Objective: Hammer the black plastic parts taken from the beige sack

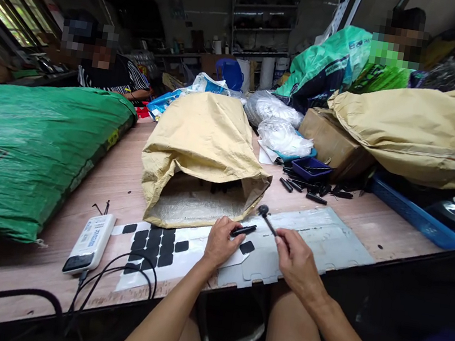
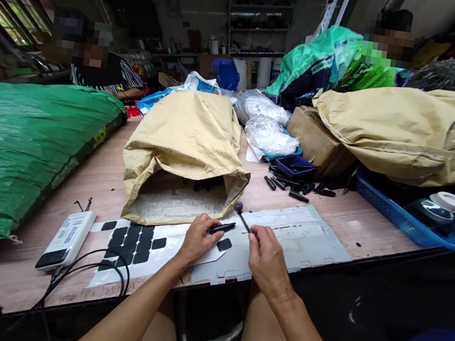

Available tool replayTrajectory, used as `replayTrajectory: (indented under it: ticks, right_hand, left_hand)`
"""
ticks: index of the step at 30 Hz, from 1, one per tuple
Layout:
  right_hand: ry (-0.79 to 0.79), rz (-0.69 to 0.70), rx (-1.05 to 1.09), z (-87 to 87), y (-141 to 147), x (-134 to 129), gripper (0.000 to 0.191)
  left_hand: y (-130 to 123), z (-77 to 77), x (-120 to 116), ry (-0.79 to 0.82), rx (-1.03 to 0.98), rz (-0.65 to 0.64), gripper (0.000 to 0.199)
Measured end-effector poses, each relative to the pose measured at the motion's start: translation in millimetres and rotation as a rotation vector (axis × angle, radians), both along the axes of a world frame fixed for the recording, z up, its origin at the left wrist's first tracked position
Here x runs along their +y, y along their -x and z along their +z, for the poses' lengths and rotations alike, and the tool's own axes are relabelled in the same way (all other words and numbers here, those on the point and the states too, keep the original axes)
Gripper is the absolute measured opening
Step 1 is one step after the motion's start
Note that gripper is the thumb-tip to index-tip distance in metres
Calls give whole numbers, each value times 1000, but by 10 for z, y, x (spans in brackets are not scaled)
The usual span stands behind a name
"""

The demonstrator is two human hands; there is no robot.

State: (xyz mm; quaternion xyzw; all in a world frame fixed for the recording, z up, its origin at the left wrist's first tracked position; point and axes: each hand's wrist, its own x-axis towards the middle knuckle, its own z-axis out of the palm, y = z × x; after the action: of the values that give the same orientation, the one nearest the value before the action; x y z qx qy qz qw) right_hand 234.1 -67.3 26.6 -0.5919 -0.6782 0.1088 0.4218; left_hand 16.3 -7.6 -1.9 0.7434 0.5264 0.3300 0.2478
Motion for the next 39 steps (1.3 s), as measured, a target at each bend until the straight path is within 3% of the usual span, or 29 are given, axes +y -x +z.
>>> replayTrajectory:
  ticks: [3, 6, 12, 23, 28, 32, 36, 39]
  right_hand:
    - [12, 133, 22, 12, 222, -93, 25]
    - [7, 172, 30, -24, 347, -153, 35]
    - [-15, 161, 0, -142, 360, -201, 38]
    - [51, 73, -19, -120, 266, -202, 37]
    - [-2, -77, -51, -53, 50, -82, 37]
    - [100, -311, -315, -85, -182, 174, 36]
    - [127, -367, -570, -216, -244, 402, 35]
    - [97, -391, -617, -280, -202, 463, 34]
  left_hand:
    - [9, 0, -2, 22, -15, -9, 16]
    - [15, 4, -4, 25, -24, -7, 11]
    - [10, 27, -4, 55, -38, 1, 10]
    - [4, -12, 5, 40, -23, 16, 18]
    - [38, 16, -10, 33, -44, -16, 14]
    - [65, 54, -11, 51, -58, -34, 31]
    - [72, 71, -10, 50, -58, -23, 42]
    - [73, 81, -13, 53, -52, -31, 42]
